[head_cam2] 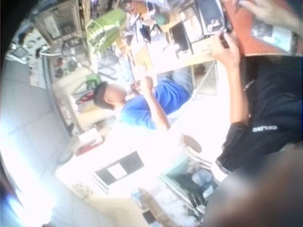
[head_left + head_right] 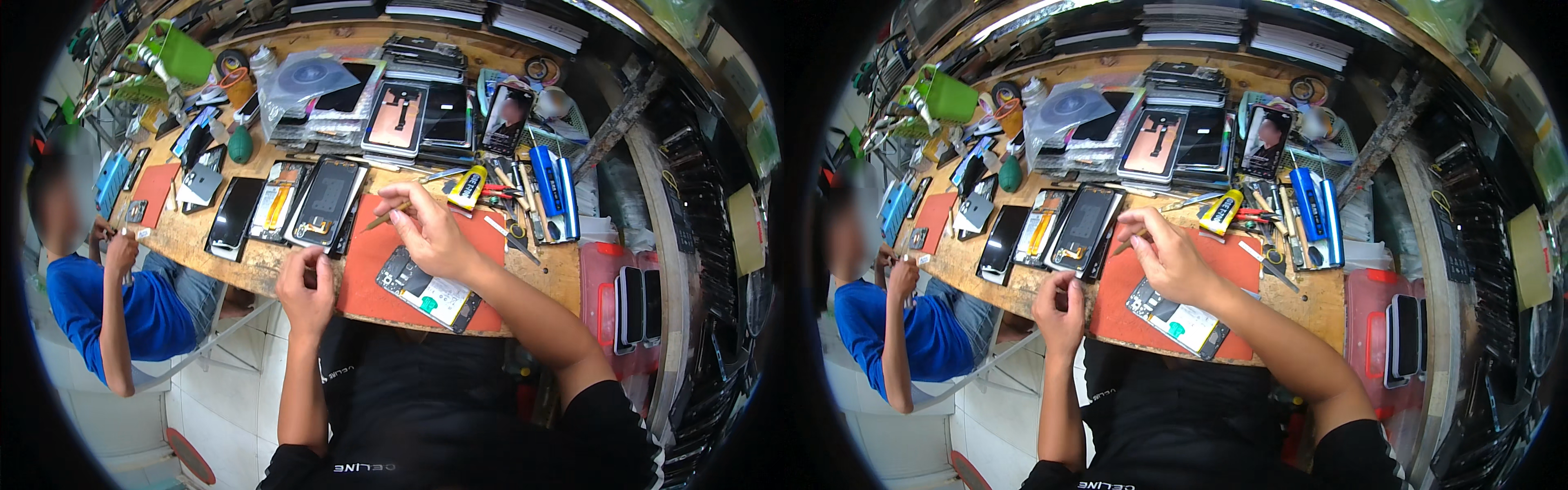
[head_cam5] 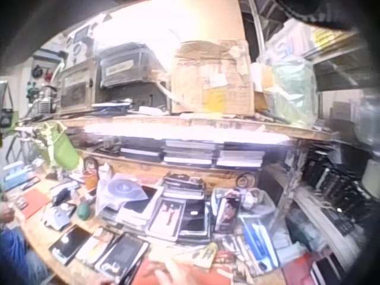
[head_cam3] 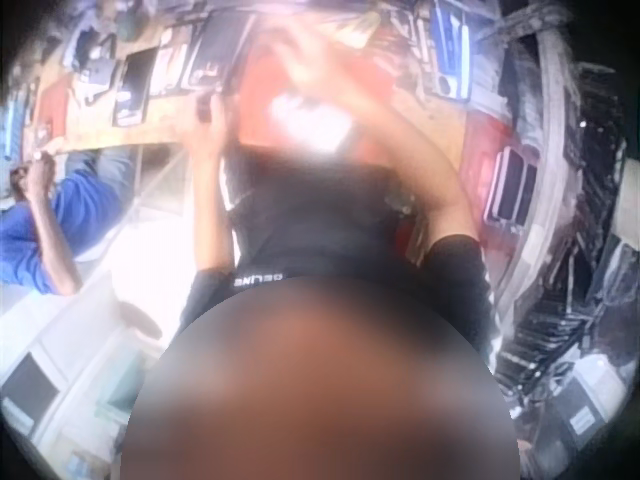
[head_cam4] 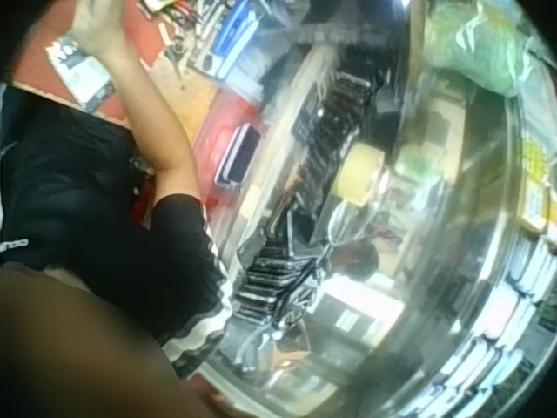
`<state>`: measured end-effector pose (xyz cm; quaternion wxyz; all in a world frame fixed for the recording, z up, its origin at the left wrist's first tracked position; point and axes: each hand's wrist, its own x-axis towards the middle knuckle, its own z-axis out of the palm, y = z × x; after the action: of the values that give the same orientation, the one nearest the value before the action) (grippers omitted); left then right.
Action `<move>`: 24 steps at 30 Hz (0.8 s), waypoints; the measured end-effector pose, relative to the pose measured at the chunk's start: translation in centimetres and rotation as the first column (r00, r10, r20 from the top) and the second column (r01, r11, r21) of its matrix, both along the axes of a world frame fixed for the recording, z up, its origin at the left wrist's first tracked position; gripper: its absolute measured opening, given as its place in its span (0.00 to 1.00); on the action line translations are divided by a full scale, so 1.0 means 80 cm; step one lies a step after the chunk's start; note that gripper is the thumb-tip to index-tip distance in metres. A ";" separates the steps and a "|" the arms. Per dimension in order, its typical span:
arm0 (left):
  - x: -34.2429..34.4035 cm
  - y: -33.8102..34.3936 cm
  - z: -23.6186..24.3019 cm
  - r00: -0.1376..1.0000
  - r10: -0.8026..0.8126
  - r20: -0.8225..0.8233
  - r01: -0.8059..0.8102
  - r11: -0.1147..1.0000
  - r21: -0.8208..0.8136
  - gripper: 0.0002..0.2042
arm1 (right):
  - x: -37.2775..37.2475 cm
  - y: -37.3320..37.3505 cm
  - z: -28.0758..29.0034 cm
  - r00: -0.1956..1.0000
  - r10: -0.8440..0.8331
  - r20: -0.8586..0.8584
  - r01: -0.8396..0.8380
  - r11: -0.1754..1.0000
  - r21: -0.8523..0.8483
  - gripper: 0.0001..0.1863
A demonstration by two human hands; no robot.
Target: The person disassembles a smartphone, removes the battery, and handles internal components. They then reassemble the phone, attach the back cover, and wipe the exterior with a cloth.
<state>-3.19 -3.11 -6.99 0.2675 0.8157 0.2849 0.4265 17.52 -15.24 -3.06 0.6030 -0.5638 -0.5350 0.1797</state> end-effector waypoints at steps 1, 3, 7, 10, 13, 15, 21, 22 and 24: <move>0.005 -0.009 0.002 0.999 -0.050 -0.005 0.049 0.995 -0.089 0.06 | 0.003 -0.005 -0.002 1.000 -0.007 -0.023 0.007 1.000 0.004 0.16; 0.019 -0.026 0.002 0.990 -0.139 0.027 0.142 0.966 -0.215 0.06 | 0.008 -0.013 -0.006 0.998 -0.038 -0.049 0.036 0.998 -0.045 0.16; 0.044 -0.039 0.002 0.980 -0.199 0.013 0.191 0.920 -0.342 0.07 | 0.010 -0.024 -0.009 0.999 0.005 -0.052 -0.004 1.000 0.023 0.16; 0.046 -0.035 0.005 0.969 -0.245 0.016 0.235 0.906 -0.352 0.06 | 0.008 -0.024 -0.006 0.998 0.053 -0.027 -0.052 0.998 0.027 0.17; 0.041 -0.031 0.006 0.963 -0.269 0.006 0.257 0.912 -0.319 0.04 | 0.006 -0.021 -0.006 0.997 0.069 -0.031 -0.068 0.997 0.036 0.17; 0.039 -0.031 0.005 0.964 -0.266 -0.022 0.244 0.912 -0.331 0.03 | 0.005 -0.021 -0.007 0.996 0.070 -0.048 -0.069 0.997 0.027 0.17; 0.035 -0.030 0.007 0.961 -0.269 0.060 0.275 0.920 -0.281 0.03 | 0.003 -0.024 0.000 0.999 0.051 0.006 -0.052 0.997 0.060 0.17; 0.035 -0.031 0.007 0.962 -0.267 0.058 0.273 0.922 -0.275 0.03 | 0.003 -0.024 0.002 0.999 0.038 -0.001 -0.038 0.998 0.057 0.17; 0.035 -0.031 0.009 0.962 -0.266 0.055 0.269 0.911 -0.311 0.03 | 0.004 -0.025 0.005 1.000 0.010 -0.023 -0.009 0.999 0.052 0.16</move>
<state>-0.40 -5.56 -6.26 0.4520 0.7911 0.2336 0.3395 17.80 -17.28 -2.64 0.6227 -0.5433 -0.5351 0.1754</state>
